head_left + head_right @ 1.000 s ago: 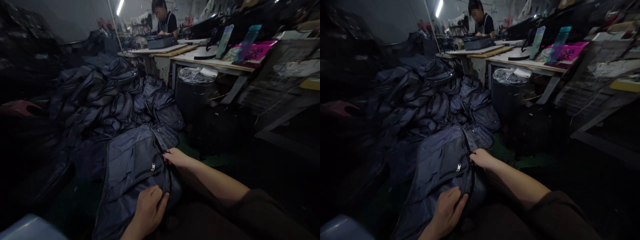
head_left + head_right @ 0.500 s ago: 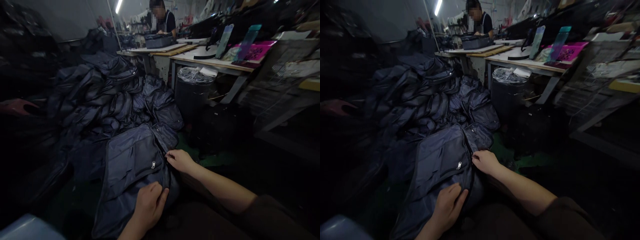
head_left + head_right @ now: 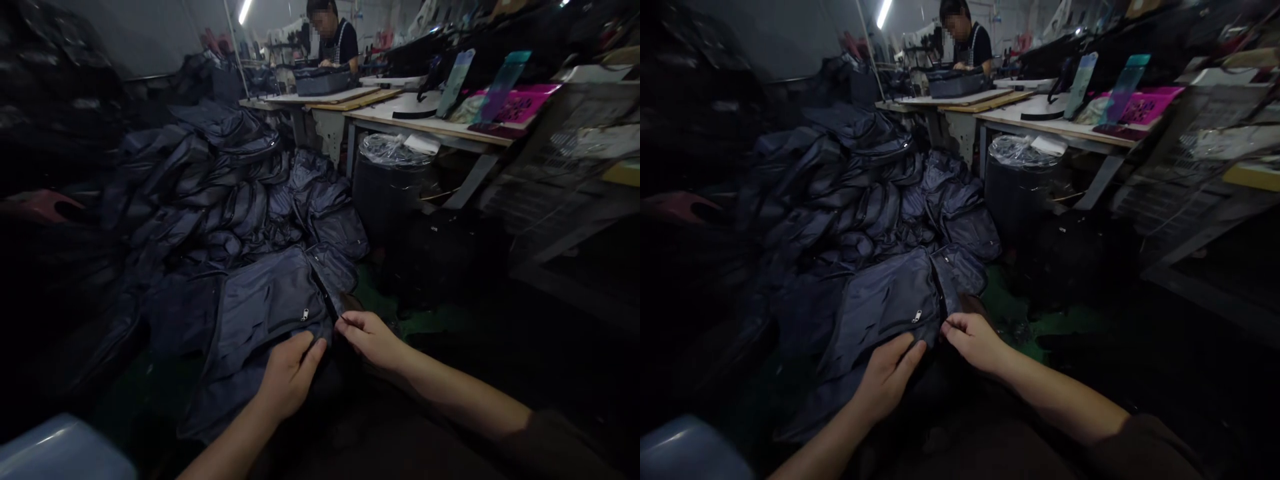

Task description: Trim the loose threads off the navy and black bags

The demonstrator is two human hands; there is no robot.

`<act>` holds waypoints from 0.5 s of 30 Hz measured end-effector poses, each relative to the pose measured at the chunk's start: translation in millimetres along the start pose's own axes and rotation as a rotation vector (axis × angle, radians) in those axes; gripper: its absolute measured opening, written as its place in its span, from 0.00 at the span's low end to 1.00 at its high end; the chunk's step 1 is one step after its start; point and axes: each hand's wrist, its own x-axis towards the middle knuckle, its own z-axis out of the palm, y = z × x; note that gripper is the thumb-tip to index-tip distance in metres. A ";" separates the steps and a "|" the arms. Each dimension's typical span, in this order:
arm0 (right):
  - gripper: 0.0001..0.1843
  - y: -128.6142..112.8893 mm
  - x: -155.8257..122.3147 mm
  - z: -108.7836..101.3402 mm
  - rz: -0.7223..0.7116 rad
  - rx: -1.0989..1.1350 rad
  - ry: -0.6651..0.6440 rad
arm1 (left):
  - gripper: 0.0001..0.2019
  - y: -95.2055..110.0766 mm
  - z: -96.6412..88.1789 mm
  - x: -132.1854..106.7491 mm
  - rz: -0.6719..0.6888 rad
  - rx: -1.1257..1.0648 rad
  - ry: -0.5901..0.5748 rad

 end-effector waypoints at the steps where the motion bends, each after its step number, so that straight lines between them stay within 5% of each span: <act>1: 0.13 -5.7 -2.6 1.8 -0.003 0.034 0.007 | 0.17 4.2 -5.7 6.7 -0.017 -0.015 -0.010; 12: 0.08 -33.6 -4.6 33.0 -0.257 -0.180 0.238 | 0.19 35.2 -44.9 78.6 -0.198 -0.093 -0.109; 15: 0.10 -35.4 -8.2 51.0 -0.285 -0.323 0.196 | 0.17 38.5 -44.8 93.0 -0.295 -0.129 -0.075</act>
